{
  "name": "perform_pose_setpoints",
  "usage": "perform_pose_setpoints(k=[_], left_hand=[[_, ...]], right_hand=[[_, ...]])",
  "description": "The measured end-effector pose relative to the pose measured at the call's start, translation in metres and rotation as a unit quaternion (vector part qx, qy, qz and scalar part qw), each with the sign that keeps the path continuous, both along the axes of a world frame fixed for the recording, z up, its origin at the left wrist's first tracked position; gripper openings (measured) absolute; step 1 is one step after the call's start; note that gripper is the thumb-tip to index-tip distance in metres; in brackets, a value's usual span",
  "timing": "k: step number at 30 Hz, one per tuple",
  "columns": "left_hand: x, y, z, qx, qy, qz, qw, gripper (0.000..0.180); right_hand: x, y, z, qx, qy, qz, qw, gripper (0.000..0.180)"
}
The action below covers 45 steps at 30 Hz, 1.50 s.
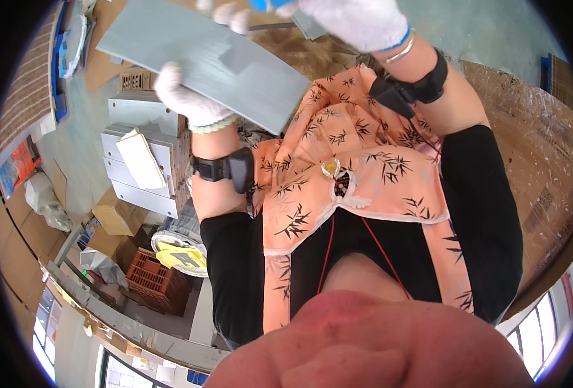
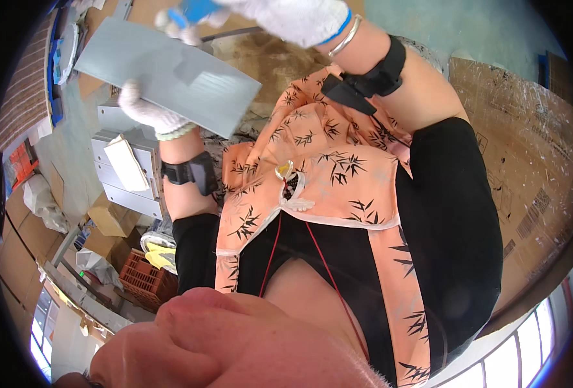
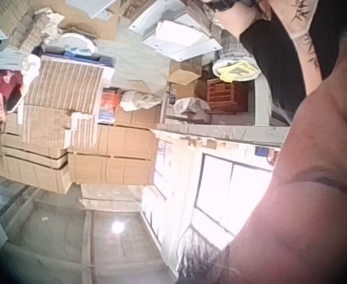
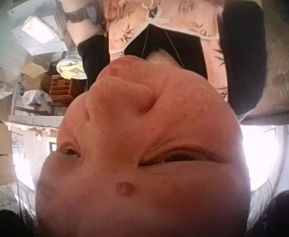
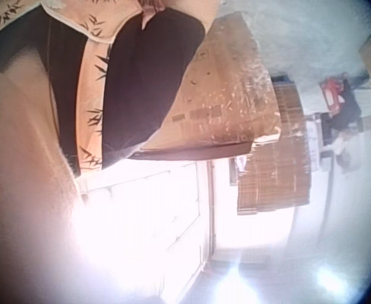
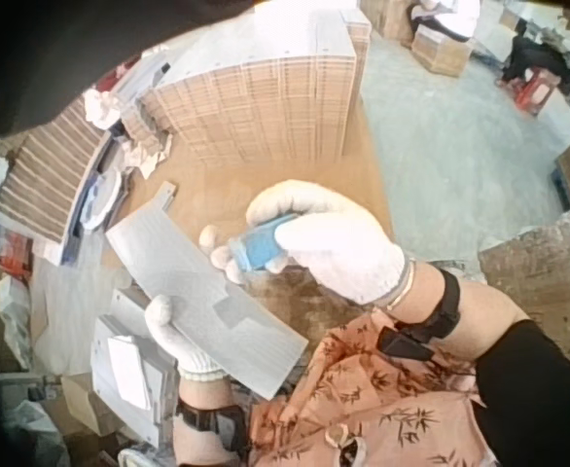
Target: Wiping and cleaning small furniture panels using a cloth and a blue cleaning block in a manufacturing setting.
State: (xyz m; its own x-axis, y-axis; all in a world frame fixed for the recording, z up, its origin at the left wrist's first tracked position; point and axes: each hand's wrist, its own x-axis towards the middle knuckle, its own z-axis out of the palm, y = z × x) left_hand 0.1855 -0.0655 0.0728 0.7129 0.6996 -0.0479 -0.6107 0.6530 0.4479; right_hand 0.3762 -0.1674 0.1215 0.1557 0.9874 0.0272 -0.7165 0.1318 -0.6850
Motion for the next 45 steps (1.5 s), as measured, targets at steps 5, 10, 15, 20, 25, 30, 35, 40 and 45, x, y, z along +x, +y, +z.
perform_pose_setpoints(k=[5,10,15,20,25,30,35,40,45], left_hand=[[-0.028,0.037,-0.002,0.006,-0.129,-0.066,0.989,0.088],[-0.045,0.041,0.011,0.093,-0.059,0.030,0.993,0.088],[-0.045,0.047,0.013,0.071,-0.115,-0.002,0.991,0.089],[-0.025,0.021,0.037,0.105,-0.120,0.035,0.987,0.072],[-0.016,0.032,0.022,0.231,-0.137,0.075,0.960,0.085],[-0.047,0.049,0.012,0.085,-0.103,0.060,0.989,0.084],[-0.050,0.048,0.017,0.139,-0.089,0.089,0.982,0.076],[-0.050,0.045,0.019,0.155,-0.063,0.130,0.977,0.075],[-0.045,0.035,0.024,0.185,0.026,0.202,0.961,0.077]], right_hand=[[0.031,-0.014,0.000,0.028,-0.028,0.135,0.990,0.025],[0.006,-0.008,-0.038,0.040,-0.301,-0.014,0.953,0.023],[0.010,-0.002,-0.039,0.154,-0.445,-0.002,0.882,0.023],[0.003,-0.007,-0.034,0.058,-0.333,0.039,0.940,0.021],[0.003,-0.005,-0.033,0.086,-0.428,0.006,0.900,0.023],[-0.013,-0.016,-0.023,0.056,-0.483,-0.008,0.874,0.025],[-0.030,-0.021,-0.035,0.024,-0.444,0.022,0.896,0.021],[-0.037,-0.024,-0.029,-0.125,-0.232,0.088,0.961,0.019],[-0.037,-0.024,-0.025,-0.175,-0.165,0.136,0.961,0.019]])
